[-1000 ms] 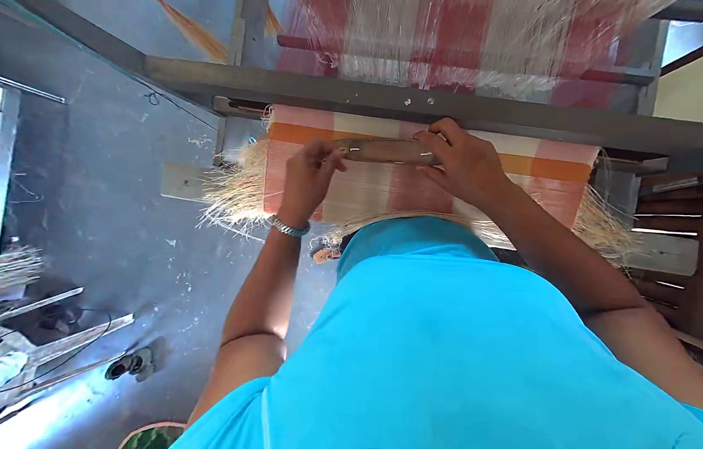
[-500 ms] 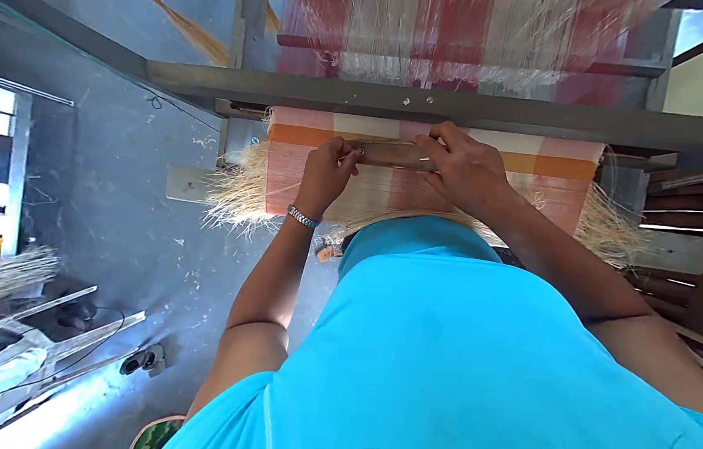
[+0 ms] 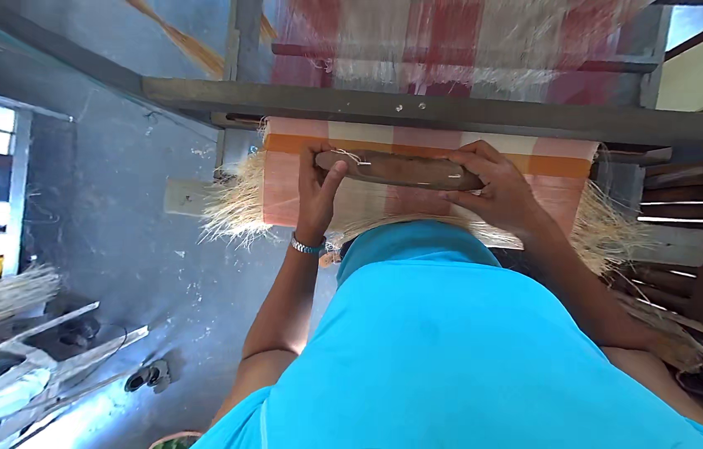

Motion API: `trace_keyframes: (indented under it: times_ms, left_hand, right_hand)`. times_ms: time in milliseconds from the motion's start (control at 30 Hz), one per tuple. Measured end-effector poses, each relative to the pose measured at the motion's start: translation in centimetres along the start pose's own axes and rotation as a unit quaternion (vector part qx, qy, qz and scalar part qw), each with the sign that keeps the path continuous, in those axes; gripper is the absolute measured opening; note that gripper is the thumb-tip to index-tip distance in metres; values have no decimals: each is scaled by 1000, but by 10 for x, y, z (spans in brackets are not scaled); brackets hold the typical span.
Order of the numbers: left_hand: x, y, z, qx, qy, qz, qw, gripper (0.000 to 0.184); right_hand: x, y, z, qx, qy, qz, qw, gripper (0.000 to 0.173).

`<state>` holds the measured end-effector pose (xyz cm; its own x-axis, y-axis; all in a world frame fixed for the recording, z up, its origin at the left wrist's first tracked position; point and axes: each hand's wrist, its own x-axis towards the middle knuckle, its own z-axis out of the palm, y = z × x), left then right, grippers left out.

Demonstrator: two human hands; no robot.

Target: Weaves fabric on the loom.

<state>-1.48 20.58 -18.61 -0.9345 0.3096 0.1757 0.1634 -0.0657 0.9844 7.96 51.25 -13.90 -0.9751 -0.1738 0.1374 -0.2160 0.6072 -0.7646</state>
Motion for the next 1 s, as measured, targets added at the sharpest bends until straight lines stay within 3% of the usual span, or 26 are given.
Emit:
trace_keyframes:
  times_ms: [133,200,267,367,433,467,633,767,900,1000]
  left_hand:
    - [-16,-10,20,-35,61,-83,994,26]
    - [-19,-18,12,-41,67,-113,991,23]
    - [-22,-23,-6,-25,82,-140,986,23]
    - [-23,-37,-41,19,140,-159,977,18]
    - [-22,-50,-62,39,183,-165,969,17]
    - [-20,-57,-69,38,203,-170,964,16]
    - [-9,-66,-74,25,264,-205,942,20]
    - [-5,-57,-67,9,269,-238,933,24]
    - [4,-49,-68,-40,265,-273,924,19]
    - [6,-43,-69,-26,253,-285,924,25]
  right_hand:
    - [-7,8,23,-18,28,16,999,51]
    - [-12,16,25,-8,20,18,1000,55]
    - [-21,29,5,-50,77,65,994,68]
    - [-53,83,-60,-146,308,206,917,89]
    - [-76,126,-97,-108,424,309,844,112]
    - [-84,141,-109,-68,441,349,824,119]
    - [-87,166,-117,41,385,414,824,121]
    - [-71,182,-119,22,394,356,847,111]
    - [-45,198,-130,10,392,352,850,112]
    - [-13,222,-143,1,409,305,860,112]
